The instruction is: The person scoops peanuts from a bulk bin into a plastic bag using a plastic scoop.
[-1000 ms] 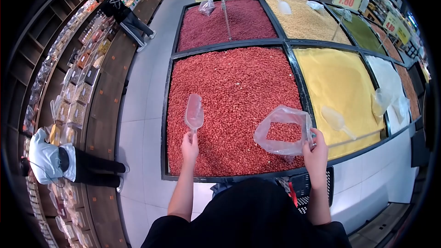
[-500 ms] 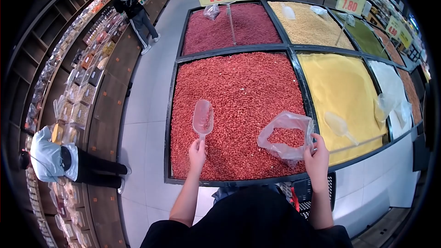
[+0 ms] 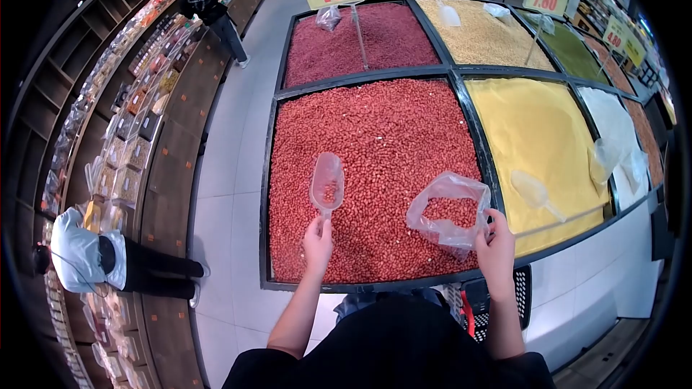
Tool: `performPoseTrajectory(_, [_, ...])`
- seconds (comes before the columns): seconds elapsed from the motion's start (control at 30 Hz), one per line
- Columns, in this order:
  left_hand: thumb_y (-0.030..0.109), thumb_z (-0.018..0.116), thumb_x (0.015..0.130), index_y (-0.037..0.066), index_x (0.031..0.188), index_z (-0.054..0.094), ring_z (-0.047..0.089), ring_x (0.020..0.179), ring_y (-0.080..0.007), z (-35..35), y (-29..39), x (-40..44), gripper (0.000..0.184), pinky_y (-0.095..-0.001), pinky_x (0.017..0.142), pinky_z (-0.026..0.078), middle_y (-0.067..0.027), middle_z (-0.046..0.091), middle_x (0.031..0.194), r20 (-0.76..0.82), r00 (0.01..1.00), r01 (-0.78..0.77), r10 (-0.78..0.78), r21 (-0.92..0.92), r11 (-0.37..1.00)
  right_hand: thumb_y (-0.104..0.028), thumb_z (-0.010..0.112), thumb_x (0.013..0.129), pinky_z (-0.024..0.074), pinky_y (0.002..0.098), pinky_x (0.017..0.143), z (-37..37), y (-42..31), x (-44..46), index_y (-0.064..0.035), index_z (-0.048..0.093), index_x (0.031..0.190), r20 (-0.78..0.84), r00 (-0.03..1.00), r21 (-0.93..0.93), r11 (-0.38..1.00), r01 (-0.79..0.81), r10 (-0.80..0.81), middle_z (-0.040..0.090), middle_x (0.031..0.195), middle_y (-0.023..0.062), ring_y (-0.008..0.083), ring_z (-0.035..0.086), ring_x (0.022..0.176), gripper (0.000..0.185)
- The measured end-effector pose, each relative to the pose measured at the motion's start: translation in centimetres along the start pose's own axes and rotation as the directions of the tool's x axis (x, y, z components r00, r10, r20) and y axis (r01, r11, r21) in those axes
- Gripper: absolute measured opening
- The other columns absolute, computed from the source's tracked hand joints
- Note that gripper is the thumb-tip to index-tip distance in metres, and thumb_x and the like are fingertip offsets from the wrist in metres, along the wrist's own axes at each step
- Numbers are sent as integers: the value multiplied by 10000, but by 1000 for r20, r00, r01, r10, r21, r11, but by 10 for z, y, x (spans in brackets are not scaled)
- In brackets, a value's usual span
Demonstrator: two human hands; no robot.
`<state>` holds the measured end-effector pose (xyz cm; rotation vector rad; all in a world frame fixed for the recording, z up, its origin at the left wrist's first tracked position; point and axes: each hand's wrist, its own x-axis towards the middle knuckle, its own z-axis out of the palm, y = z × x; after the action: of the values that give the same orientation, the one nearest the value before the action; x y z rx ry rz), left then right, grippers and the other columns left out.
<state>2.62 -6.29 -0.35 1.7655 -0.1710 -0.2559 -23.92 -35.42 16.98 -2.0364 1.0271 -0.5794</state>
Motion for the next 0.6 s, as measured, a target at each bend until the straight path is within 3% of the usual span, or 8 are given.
performPoseTrajectory(0.13, [177, 612, 1033, -24, 1122, 640, 545, 595, -63, 5, 5, -3, 222, -246, 518, 421, 4, 613, 773, -15, 996, -87, 89, 104, 991, 15, 639, 888, 481, 351, 609, 2, 2, -1, 16, 603, 1262, -7, 1000, 10, 1000, 3, -3, 584, 749, 121, 217, 577, 612, 375])
performPoseTrajectory(0.2, [180, 612, 1033, -20, 1101, 648, 542, 588, -64, 6, 13, -5, 214, -245, 520, 421, 4, 611, 760, 15, 1000, 15, -15, 35, 999, 16, 639, 886, 480, 348, 609, 1, 1, -1, 17, 602, 1263, -10, 1000, 16, 1000, 1, -1, 580, 747, 118, 212, 574, 612, 378])
performPoseTrajectory(0.37, [181, 596, 1041, -6, 1098, 659, 536, 572, -49, 5, 15, -4, 206, -221, 506, 418, -3, 635, 779, 49, 998, 22, -24, 45, 999, 17, 635, 883, 474, 339, 606, -2, -1, -4, 18, 599, 1267, -7, 1000, 18, 1000, -8, 8, 577, 748, 112, 195, 564, 613, 386])
performPoseTrajectory(0.43, [182, 584, 1047, 2, 1102, 666, 534, 565, -41, 5, 15, -4, 205, -206, 502, 419, -6, 650, 801, 55, 998, 42, -43, 20, 999, 24, 628, 915, 440, 266, 585, -3, 2, -4, 6, 571, 1287, 24, 1000, 17, 1000, 5, -5, 552, 788, 47, 100, 519, 636, 377])
performPoseTrajectory(0.47, [185, 588, 1046, 3, 1111, 665, 535, 570, -45, 5, 15, -4, 208, -214, 504, 418, -7, 647, 788, 64, 996, 69, -67, -29, 997, 24, 628, 915, 440, 266, 585, -3, 1, -5, 6, 571, 1287, 24, 1000, 18, 1000, 6, -6, 552, 788, 47, 100, 519, 636, 377])
performPoseTrajectory(0.53, [188, 591, 1045, 4, 1121, 663, 537, 575, -48, 4, 14, -5, 212, -222, 505, 416, -8, 645, 776, 70, 994, 94, -89, -78, 992, 19, 623, 883, 466, 329, 605, -2, -2, -6, 22, 596, 1266, -7, 1000, 41, 999, -13, 14, 588, 755, 111, 185, 552, 614, 384])
performPoseTrajectory(0.6, [197, 585, 1050, 6, 1139, 669, 534, 575, -44, 3, 14, -5, 227, -206, 508, 407, 1, 652, 796, 84, 983, 171, -162, -116, 978, 18, 621, 883, 468, 329, 609, -3, -6, -6, 21, 596, 1265, -10, 1000, 44, 999, -13, 14, 587, 755, 115, 188, 553, 615, 383])
